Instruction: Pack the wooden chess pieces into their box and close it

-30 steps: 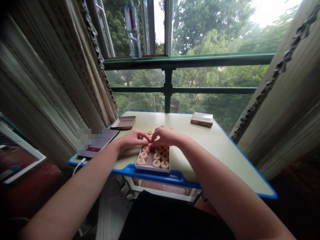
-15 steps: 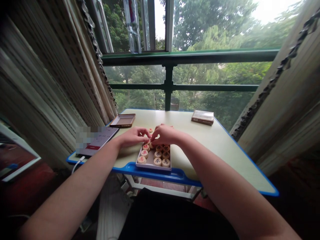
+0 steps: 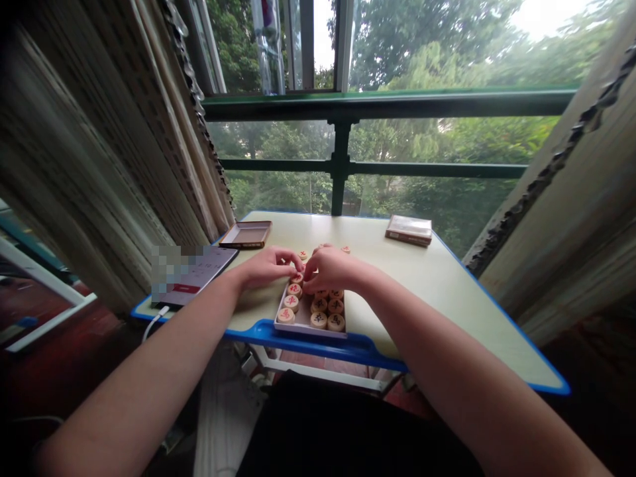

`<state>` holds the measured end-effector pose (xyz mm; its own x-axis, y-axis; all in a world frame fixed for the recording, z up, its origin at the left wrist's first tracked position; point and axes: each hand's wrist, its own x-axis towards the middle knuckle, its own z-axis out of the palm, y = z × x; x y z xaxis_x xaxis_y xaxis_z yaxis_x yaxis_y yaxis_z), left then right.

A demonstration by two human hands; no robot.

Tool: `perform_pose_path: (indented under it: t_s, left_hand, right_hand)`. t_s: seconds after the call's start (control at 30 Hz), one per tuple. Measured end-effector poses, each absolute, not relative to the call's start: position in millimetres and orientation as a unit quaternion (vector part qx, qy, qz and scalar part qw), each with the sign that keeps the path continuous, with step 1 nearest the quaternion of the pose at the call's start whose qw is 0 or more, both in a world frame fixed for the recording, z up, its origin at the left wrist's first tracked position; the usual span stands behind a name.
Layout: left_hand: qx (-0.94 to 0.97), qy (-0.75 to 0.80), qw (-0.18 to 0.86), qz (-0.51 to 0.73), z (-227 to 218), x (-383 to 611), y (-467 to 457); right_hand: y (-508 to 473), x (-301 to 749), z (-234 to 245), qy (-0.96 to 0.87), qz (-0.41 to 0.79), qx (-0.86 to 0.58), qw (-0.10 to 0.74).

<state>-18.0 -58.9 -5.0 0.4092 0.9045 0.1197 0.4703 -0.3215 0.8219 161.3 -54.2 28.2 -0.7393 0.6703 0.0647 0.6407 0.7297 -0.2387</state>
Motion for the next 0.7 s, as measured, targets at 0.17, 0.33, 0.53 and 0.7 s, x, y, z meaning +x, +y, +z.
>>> perform_pose_path:
  t_s: [0.17,0.33,0.53,0.7]
  left_hand:
    - [0.745,0.452,0.367,0.326,-2.5,-16.4,-59.7]
    - [0.747,0.448,0.365,0.327,-2.3,-15.6,-59.2]
    - [0.743,0.457,0.361,0.330,-3.4,-15.3,-58.8]
    - [0.742,0.448,0.369,0.336,-2.8,-15.7,-58.2]
  right_hand:
    - [-52.7,161.2,27.9,-0.921,0.094,-0.371,0.073]
    - [-53.3,159.6,27.2,-0.924,0.094,-0.365,0.067]
    - [-52.0,159.2,26.1,-0.925,0.087,-0.364,0.068]
    - [-54.4,159.1,27.2,-0.922,0.094,-0.370,0.067]
